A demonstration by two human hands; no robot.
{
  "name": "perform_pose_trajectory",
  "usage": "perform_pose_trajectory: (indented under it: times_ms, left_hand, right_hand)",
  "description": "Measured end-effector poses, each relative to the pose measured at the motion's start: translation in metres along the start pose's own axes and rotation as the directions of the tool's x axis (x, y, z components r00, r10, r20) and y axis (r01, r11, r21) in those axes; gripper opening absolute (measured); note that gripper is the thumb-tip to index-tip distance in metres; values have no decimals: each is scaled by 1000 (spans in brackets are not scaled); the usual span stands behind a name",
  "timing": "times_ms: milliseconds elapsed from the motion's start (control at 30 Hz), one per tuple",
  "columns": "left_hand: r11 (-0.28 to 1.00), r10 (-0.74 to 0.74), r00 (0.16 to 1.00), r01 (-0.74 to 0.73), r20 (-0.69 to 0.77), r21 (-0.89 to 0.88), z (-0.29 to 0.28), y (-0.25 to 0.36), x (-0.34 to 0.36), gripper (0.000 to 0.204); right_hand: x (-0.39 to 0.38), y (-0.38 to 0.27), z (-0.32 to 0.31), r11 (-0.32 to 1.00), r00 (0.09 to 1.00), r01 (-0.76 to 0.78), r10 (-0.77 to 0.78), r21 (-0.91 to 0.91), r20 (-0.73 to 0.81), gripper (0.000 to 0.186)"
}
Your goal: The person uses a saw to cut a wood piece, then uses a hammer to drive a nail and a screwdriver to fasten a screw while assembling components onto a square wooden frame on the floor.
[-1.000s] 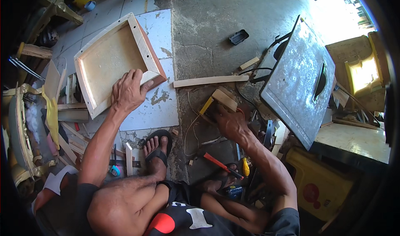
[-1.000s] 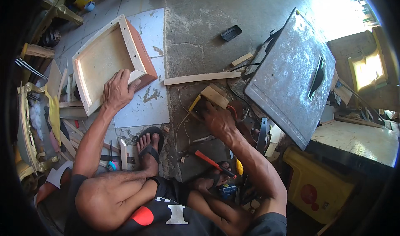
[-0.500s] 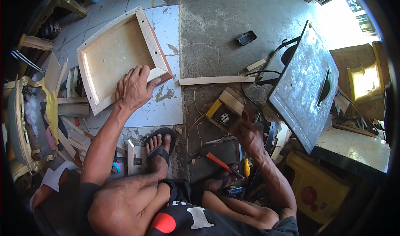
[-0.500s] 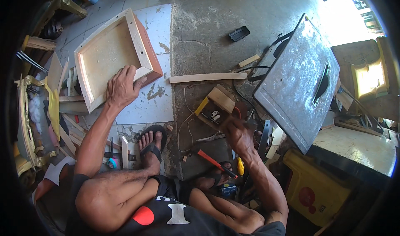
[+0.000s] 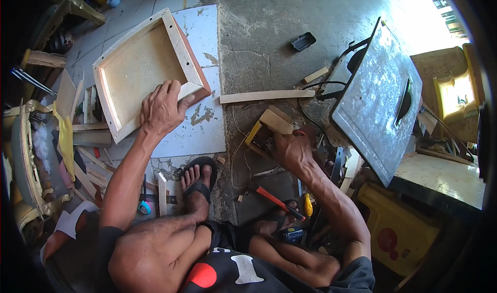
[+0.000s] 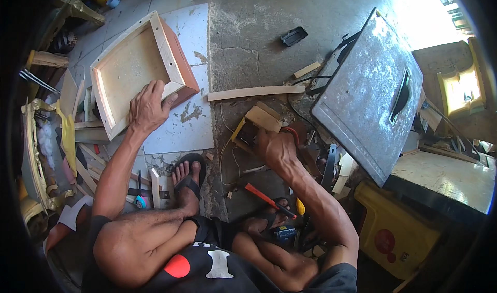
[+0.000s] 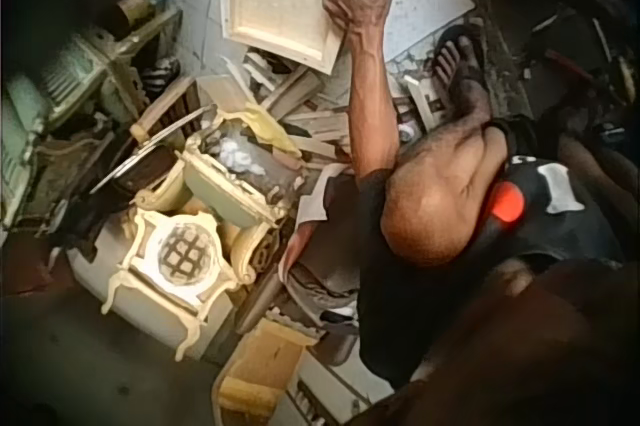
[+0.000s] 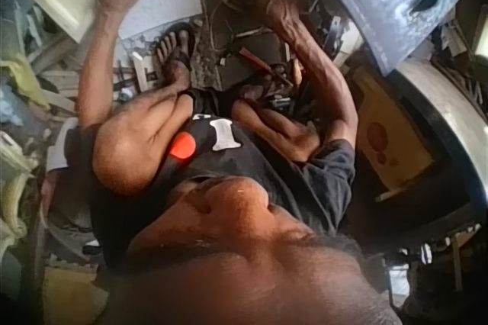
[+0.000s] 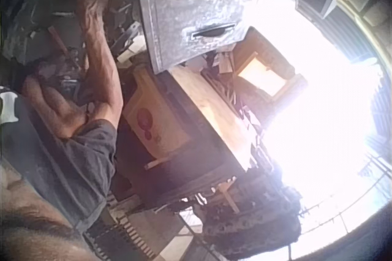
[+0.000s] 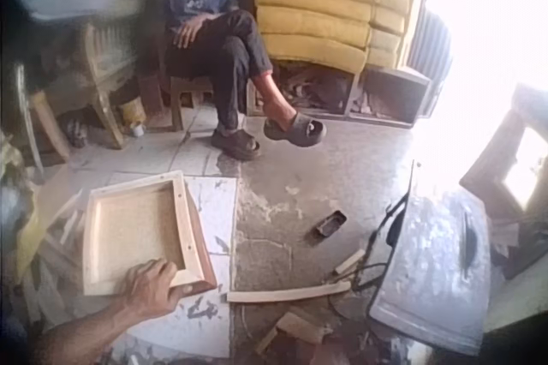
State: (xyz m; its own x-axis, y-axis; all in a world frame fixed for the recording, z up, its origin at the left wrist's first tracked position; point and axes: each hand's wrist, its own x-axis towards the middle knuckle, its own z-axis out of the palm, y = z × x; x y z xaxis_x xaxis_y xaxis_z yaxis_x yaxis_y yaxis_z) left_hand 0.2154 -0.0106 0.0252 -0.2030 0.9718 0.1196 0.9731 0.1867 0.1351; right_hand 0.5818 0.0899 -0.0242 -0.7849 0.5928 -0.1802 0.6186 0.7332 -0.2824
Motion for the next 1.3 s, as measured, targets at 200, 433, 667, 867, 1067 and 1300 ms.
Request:
perform_pose_trajectory:
  times_ms: [200, 433, 667, 867, 1067, 1300]
  left_hand:
    - [1000, 9, 1000, -9, 4, -16, 0, 4, 3, 51]
    - [1000, 6, 1000, -7, -11, -28, 1, 1, 1, 53]
    - [1000, 4, 1000, -5, -28, -29, 0, 1, 0, 50]
    - [999, -3, 1000, 2, -18, -35, 2, 1, 0, 50]
    - [1000, -10, 1000, 10, -9, -20, 0, 1, -1, 52]
    - [999, 5, 1000, -6, -16, -33, 2, 6, 5, 53]
  right_hand:
    - [14, -1, 36, 954, 978, 120, -66, -275, 197, 27]
    - [-3, 15, 50, 942, 983, 174, -148, -287, 111, 38]
    - [12, 8, 38, 968, 974, 203, -184, -145, 136, 32]
    - [11, 11, -27, 956, 995, -56, 28, 290, 99, 19]
    - [4, 4, -31, 924, 984, -49, 111, 380, -141, 16]
    - [-22, 30, 15, 998, 999, 37, -35, 52, -31, 24]
